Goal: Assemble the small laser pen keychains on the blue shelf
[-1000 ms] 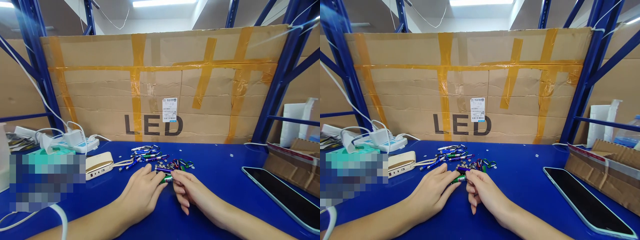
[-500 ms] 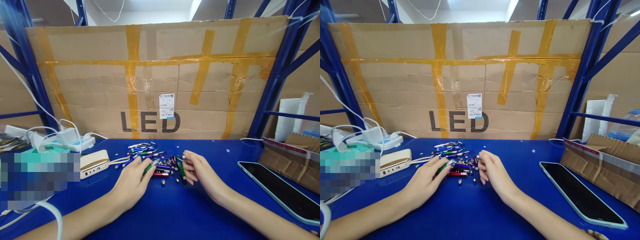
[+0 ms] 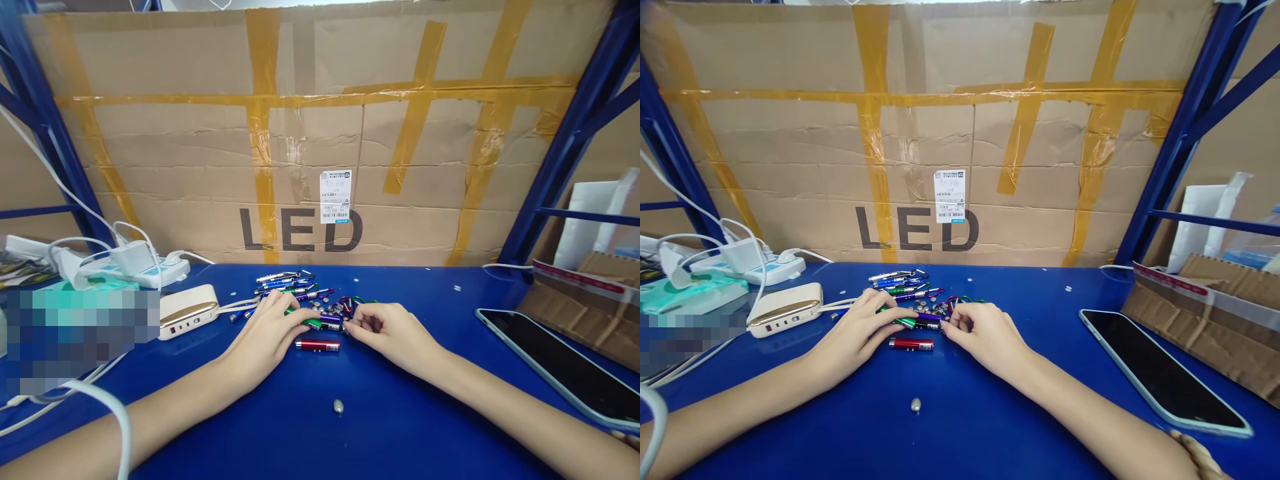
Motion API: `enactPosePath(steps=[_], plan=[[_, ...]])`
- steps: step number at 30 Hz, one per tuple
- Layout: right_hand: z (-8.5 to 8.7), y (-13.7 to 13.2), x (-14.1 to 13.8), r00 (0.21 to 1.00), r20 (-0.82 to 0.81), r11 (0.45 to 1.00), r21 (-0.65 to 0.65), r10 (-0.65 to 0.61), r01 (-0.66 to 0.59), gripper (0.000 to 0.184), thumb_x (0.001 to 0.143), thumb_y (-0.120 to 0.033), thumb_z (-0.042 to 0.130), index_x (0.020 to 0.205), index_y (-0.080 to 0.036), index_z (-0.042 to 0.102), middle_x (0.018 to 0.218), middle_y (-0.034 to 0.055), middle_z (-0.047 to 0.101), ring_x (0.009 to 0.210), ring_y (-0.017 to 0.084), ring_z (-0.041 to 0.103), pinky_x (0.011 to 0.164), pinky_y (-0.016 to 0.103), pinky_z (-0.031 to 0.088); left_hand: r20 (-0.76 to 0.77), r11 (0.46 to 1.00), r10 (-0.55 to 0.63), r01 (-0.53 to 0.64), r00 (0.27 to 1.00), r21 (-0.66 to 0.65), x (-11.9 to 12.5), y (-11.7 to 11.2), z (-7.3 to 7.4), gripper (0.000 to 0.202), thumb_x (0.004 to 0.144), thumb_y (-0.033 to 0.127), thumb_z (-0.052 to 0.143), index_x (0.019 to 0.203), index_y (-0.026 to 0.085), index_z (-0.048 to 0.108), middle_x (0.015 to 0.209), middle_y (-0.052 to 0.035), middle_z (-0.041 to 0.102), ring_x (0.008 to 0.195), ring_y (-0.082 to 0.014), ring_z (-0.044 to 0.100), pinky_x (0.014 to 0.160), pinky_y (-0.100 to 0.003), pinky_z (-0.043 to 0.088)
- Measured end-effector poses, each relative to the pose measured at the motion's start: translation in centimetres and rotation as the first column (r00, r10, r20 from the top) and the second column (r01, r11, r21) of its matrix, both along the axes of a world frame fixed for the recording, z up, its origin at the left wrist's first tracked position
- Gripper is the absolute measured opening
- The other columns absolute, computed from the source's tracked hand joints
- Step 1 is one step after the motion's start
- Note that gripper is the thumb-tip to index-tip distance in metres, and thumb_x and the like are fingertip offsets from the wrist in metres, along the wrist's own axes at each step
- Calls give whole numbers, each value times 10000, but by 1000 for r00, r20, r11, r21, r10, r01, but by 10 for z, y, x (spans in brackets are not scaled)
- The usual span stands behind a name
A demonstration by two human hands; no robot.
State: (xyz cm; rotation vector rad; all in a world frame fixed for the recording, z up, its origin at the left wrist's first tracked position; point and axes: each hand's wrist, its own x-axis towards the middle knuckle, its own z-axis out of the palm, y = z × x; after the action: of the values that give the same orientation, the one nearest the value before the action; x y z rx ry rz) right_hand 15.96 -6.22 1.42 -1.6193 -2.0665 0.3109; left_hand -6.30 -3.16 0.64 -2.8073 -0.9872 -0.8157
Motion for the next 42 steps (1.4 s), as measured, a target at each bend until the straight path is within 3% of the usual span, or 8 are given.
enactPosePath(steps=[10,17,21,25,29,33,38,42], plan=[[-2,2,4,998,-38,997,56,-49,51,298,794,-473,520,665,-217,602,595,-40,616,504,98,513,486,206,335,-62,991,-69,75,996,108,-1,-2,-1,463,876,34,307,1197,285,527,991,-58,514,904,-195,427,764,-319,372],[-4,4,6,998,-37,994,96,-50,53,249,774,-449,556,699,-226,639,579,-30,614,487,109,511,456,209,333,-50,988,-150,148,987,-48,2,-10,6,307,922,210,379,1196,257,510,945,-34,572,858,-166,469,771,-297,374],[-4,6,9,996,-95,987,159,3,13,233,780,-422,558,763,-212,655,642,-3,640,506,117,520,461,215,363,-9,938,-318,314,948,-147,2,-17,11,215,880,267,484,1064,223,586,897,-25,586,829,-143,503,766,-268,378],[-3,6,9,986,-166,979,203,11,24,244,788,-427,554,772,-204,652,663,3,642,482,107,509,459,216,378,49,905,-385,388,922,-174,1,-26,16,128,773,224,582,868,151,626,844,-43,565,763,-141,506,737,-272,396],[-2,5,7,981,-192,976,219,25,18,217,783,-406,568,756,-206,649,637,-10,621,473,100,493,453,212,370,-48,863,-440,407,897,-299,4,-39,22,136,758,263,605,867,196,653,827,-17,563,737,-126,521,793,-275,407],[-2,4,6,984,-172,976,219,44,-6,186,786,-378,575,756,-211,653,628,-21,603,480,95,488,466,211,368,-140,861,-395,312,908,-401,9,-42,21,210,829,296,550,1023,273,625,898,4,598,832,-129,558,894,-285,380],[-4,5,5,990,-128,980,196,59,-33,188,792,-373,566,760,-215,664,679,-15,611,507,96,506,490,216,376,-112,941,-222,183,969,-286,12,-27,10,239,873,297,476,1072,279,607,938,-22,595,869,-163,557,822,-302,437],[-2,3,3,997,-57,985,166,48,-38,174,792,-358,557,755,-232,672,725,-12,623,551,109,536,515,228,378,-9,947,-148,139,989,-289,12,-18,6,245,871,249,482,1080,244,610,962,-40,604,934,-177,560,880,-325,441]])
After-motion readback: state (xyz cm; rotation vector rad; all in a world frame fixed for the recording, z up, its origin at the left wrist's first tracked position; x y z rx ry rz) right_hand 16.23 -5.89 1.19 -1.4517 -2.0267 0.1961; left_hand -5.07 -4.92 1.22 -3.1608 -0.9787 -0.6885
